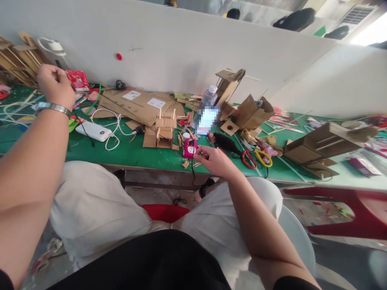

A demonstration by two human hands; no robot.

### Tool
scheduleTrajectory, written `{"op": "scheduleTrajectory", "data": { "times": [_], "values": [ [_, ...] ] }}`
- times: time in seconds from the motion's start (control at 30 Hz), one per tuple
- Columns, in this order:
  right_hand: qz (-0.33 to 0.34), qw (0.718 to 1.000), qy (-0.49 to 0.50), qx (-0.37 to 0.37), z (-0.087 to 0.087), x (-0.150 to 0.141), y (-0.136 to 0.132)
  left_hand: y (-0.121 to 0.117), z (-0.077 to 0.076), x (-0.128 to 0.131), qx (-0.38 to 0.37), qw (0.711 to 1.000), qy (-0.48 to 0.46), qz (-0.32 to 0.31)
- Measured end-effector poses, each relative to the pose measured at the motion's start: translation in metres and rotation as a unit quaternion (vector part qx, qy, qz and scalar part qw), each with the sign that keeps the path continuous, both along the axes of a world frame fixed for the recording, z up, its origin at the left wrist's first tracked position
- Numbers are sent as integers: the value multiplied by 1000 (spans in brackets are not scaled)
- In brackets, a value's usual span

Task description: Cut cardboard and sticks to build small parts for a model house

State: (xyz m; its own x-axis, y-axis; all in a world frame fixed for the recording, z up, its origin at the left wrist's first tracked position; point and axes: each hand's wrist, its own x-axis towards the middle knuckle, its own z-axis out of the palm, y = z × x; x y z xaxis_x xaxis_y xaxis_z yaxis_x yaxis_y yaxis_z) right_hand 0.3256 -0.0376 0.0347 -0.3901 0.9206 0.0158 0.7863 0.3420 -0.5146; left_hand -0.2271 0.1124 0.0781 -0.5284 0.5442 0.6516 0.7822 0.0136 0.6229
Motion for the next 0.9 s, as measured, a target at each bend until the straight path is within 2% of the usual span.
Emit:
{"op": "scheduleTrajectory", "data": {
  "times": [0.1, 0.2, 0.3, 0.4, 0.5, 0.57, 0.63, 0.73, 0.8, 0.83, 0.9],
  "values": [
    [10, 999, -27, -19, 0, 1, 0, -3, -1, 6, -86, 995, 5, 42],
    [-10, 998, -60, -17, -2, -1, 0, -18, -11, 15, -169, 983, 68, 19],
    [-25, 994, -106, -1, -6, -4, -1, -32, -27, 23, -215, 970, 115, 14],
    [-6, 990, -143, -7, -12, -7, 0, -41, -41, 32, -280, 952, 124, -19],
    [20, 993, -113, -9, -16, -11, -2, -45, -44, 43, -335, 931, 131, -64],
    [26, 997, -74, 6, -15, -15, -4, -48, -38, 55, -296, 938, 158, -85],
    [32, 999, -37, 21, -12, -17, -8, -54, -28, 71, -208, 960, 166, -88],
    [51, 998, 25, 30, -7, -19, -12, -74, -17, 109, -78, 976, 175, -100],
    [64, 995, 73, 39, -4, -19, -13, -94, -18, 140, -52, 955, 209, -206],
    [69, 992, 95, 44, -4, -18, -14, -103, -22, 156, -54, 930, 237, -277],
    [74, 987, 133, 55, -4, -18, -15, -120, -34, 186, -95, 858, 283, -419]
  ]
}}
